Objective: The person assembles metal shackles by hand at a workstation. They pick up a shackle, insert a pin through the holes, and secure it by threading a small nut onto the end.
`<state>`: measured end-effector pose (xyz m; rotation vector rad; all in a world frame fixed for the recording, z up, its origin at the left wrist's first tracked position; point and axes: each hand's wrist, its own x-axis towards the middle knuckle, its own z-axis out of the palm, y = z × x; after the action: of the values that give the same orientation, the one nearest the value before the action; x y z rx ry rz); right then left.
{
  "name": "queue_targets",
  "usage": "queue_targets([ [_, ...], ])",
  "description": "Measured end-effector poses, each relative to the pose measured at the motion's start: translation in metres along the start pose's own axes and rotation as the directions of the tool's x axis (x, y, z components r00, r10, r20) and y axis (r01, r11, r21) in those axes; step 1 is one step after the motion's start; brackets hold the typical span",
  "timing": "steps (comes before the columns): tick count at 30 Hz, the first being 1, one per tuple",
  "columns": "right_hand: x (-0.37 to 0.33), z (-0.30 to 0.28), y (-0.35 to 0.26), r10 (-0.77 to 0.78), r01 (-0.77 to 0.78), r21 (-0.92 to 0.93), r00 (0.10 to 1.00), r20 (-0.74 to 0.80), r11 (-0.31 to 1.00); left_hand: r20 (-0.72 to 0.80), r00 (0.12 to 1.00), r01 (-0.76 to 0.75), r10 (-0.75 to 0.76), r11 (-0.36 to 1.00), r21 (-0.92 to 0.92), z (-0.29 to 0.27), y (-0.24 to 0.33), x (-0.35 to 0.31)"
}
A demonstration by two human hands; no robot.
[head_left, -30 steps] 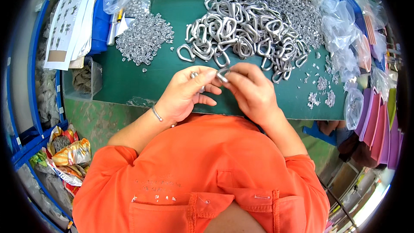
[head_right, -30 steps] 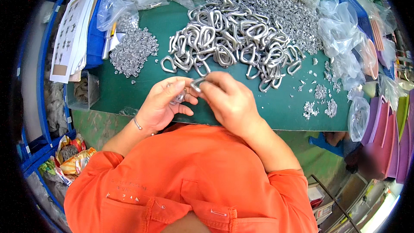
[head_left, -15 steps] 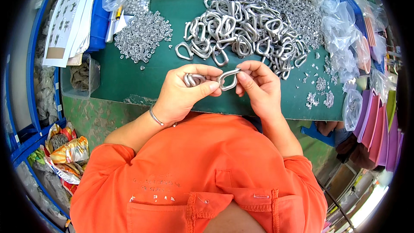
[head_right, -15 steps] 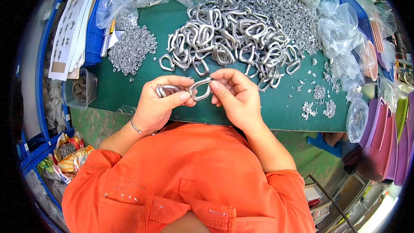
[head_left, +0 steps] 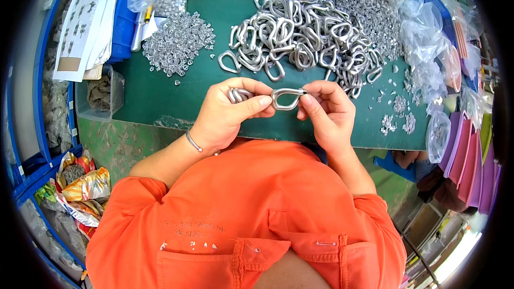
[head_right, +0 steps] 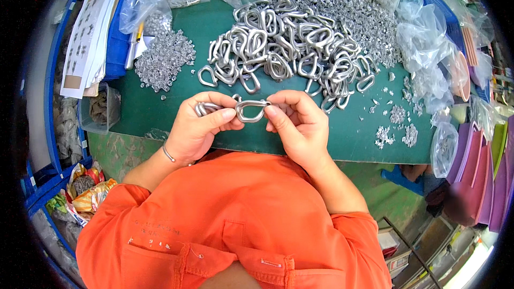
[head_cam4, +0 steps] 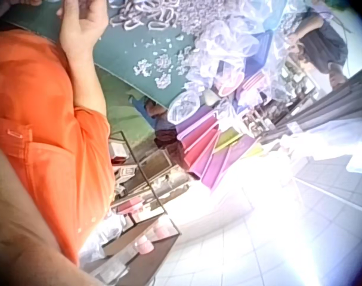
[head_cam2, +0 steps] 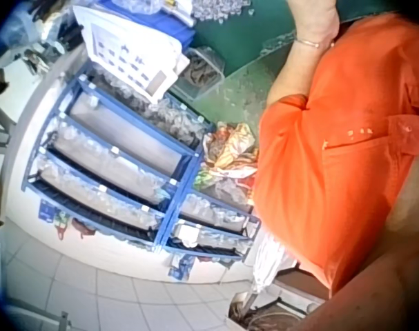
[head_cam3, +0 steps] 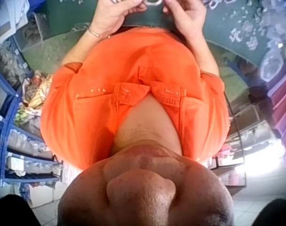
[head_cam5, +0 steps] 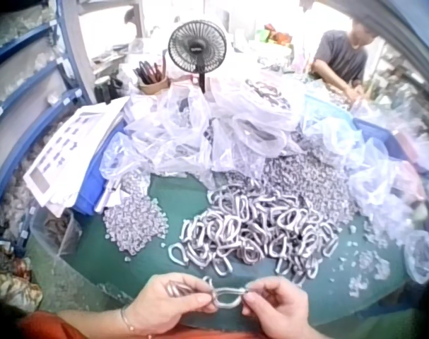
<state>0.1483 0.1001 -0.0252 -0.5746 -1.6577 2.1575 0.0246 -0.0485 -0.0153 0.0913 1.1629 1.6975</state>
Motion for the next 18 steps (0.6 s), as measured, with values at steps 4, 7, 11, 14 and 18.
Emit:
queue_targets([
  [4,-0.002,0.0,0.0,-0.063,0.064,-0.048,0.998,0.015,0.997,-0.011,1.0,-0.026,0.026,1.0,0.011,0.001,0.0,0.0],
  [7,-0.003,0.0,0.002,-0.106,0.106,-0.021,0.994,0.028,0.994,-0.01,0.999,-0.045,0.045,0.999,0.01,0.0,-0.001,0.001],
  [11,-0.004,0.0,0.002,-0.206,0.209,-0.11,0.978,0.034,0.972,-0.001,0.998,-0.055,0.055,0.998,0.037,0.001,-0.001,0.001],
  [14,0.007,0.004,-0.01,-0.539,0.612,-0.574,0.779,0.32,0.544,-0.009,0.999,0.044,-0.046,0.99,-0.138,0.001,-0.001,0.001],
  [18,0.012,0.018,-0.005,-0.45,0.729,-0.343,0.653,0.609,0.593,0.082,0.985,0.168,-0.149,0.92,-0.354,-0.007,-0.005,0.006],
])
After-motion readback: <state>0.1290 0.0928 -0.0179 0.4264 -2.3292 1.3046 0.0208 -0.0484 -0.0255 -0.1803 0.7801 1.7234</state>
